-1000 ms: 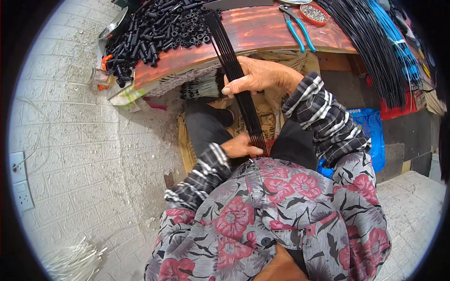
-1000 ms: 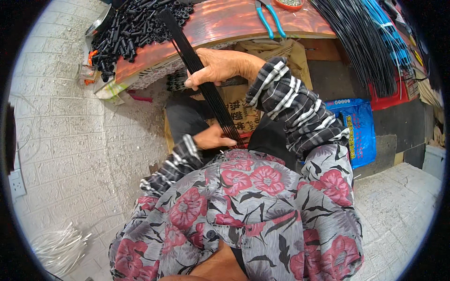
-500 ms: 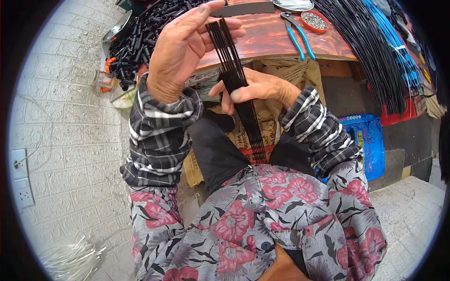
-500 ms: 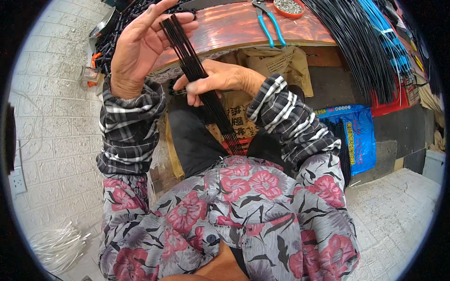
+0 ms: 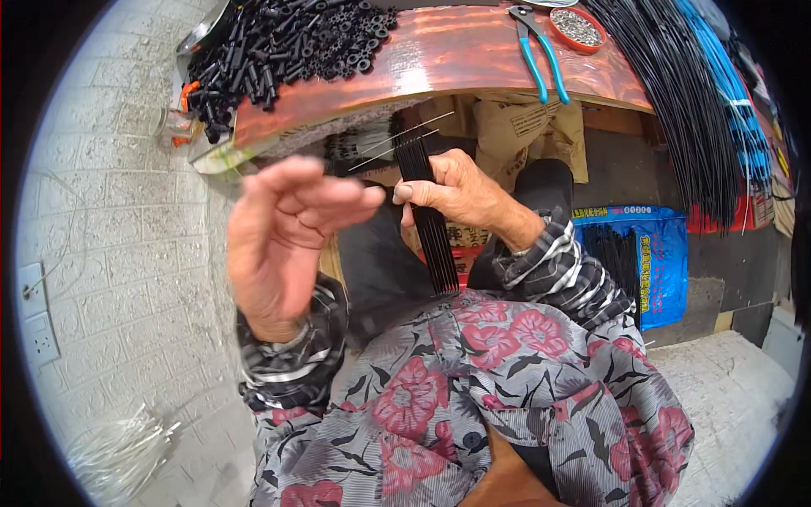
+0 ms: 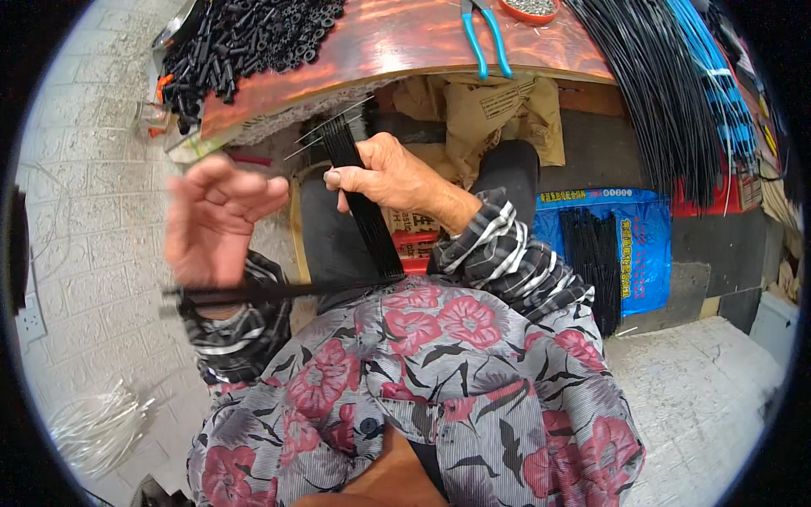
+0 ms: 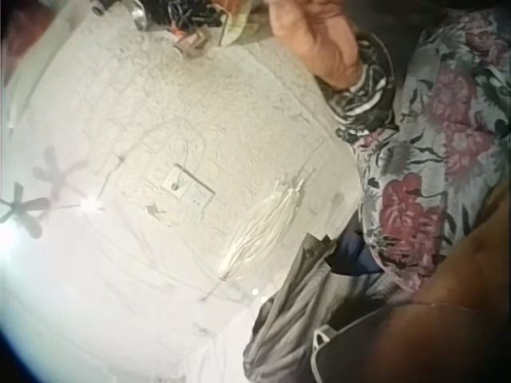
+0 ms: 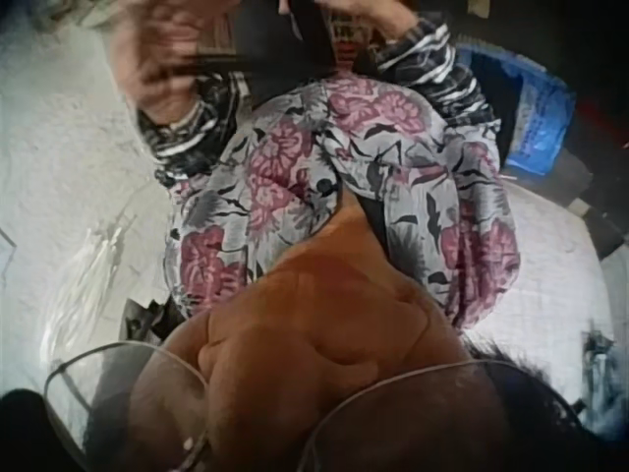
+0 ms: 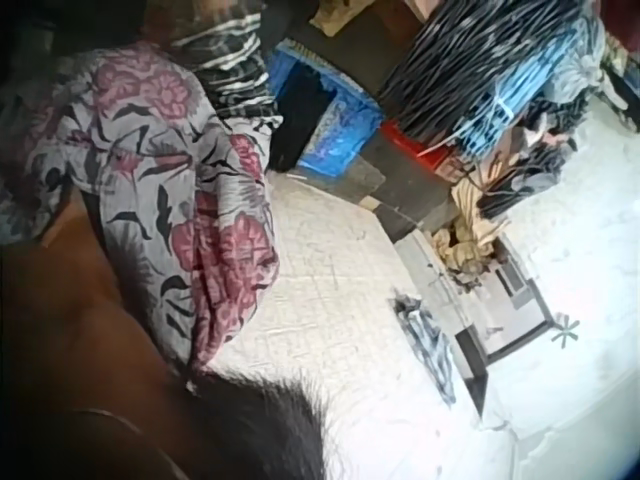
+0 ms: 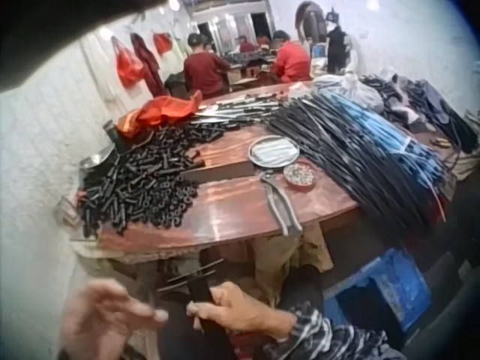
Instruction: Assembling black plastic rods and connectors at a production workbench.
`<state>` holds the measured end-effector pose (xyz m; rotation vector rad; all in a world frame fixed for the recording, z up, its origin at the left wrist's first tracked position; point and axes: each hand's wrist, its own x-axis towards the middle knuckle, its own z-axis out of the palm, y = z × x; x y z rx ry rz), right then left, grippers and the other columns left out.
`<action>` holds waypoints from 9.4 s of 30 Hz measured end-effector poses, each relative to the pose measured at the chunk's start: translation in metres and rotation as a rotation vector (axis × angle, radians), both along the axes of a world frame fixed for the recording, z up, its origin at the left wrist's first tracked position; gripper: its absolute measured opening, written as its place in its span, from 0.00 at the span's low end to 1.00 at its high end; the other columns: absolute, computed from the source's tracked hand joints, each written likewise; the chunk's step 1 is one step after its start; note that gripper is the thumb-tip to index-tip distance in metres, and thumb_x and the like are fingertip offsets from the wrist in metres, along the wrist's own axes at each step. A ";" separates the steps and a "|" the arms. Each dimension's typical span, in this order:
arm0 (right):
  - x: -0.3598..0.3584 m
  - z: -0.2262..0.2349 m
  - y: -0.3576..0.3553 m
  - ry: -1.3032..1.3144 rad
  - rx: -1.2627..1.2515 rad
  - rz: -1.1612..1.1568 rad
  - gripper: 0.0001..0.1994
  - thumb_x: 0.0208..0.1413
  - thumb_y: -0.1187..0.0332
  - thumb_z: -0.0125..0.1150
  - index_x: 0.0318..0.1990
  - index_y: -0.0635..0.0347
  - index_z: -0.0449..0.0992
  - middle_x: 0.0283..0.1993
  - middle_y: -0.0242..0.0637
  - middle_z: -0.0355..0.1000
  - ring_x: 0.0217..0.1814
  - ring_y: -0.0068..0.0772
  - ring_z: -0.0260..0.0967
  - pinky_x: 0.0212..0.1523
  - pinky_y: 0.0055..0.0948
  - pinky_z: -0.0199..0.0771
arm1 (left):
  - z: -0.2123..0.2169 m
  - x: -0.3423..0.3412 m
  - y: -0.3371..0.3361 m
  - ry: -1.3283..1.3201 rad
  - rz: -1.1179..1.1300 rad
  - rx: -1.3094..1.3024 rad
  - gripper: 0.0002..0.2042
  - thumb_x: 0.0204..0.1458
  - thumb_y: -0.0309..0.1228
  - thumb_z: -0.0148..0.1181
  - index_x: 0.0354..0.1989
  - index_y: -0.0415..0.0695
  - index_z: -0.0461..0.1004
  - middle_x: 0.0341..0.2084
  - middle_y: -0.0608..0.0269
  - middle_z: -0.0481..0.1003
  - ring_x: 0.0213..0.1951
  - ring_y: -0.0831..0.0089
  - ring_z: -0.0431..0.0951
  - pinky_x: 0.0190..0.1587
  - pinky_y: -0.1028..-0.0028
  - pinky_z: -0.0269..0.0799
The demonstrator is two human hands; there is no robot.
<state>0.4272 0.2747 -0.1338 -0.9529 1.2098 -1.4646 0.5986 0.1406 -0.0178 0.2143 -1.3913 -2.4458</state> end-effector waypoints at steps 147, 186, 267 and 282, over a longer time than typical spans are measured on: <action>0.017 0.023 0.010 -0.123 0.263 -0.138 0.14 0.62 0.62 0.56 0.34 0.66 0.79 0.25 0.34 0.76 0.26 0.22 0.74 0.30 0.22 0.75 | -0.080 -0.114 -0.235 -0.674 0.392 -2.108 0.19 0.42 0.25 0.56 0.42 0.59 0.81 0.34 0.59 0.73 0.43 0.54 0.73 0.45 0.58 0.71; 0.014 0.013 0.004 -0.145 0.264 -0.106 0.18 0.58 0.60 0.59 0.31 0.71 0.79 0.23 0.36 0.75 0.23 0.22 0.71 0.24 0.23 0.70 | -0.104 -0.068 -0.185 -0.540 0.644 -0.856 0.09 0.51 0.34 0.64 0.35 0.41 0.80 0.23 0.55 0.79 0.24 0.65 0.79 0.29 0.70 0.75; 0.018 0.019 0.003 0.020 0.206 -0.060 0.16 0.63 0.59 0.55 0.36 0.66 0.79 0.26 0.38 0.78 0.26 0.25 0.76 0.30 0.23 0.78 | -0.139 -0.060 -0.033 0.112 0.137 0.328 0.14 0.56 0.25 0.58 0.51 0.42 0.72 0.38 0.56 0.77 0.37 0.69 0.79 0.42 0.66 0.80; 0.017 0.015 0.004 -0.021 0.178 -0.057 0.16 0.63 0.60 0.55 0.36 0.66 0.78 0.27 0.38 0.77 0.26 0.25 0.76 0.31 0.22 0.77 | -0.140 -0.059 -0.037 0.129 0.056 0.270 0.14 0.58 0.25 0.56 0.53 0.43 0.71 0.42 0.51 0.77 0.37 0.67 0.80 0.42 0.64 0.81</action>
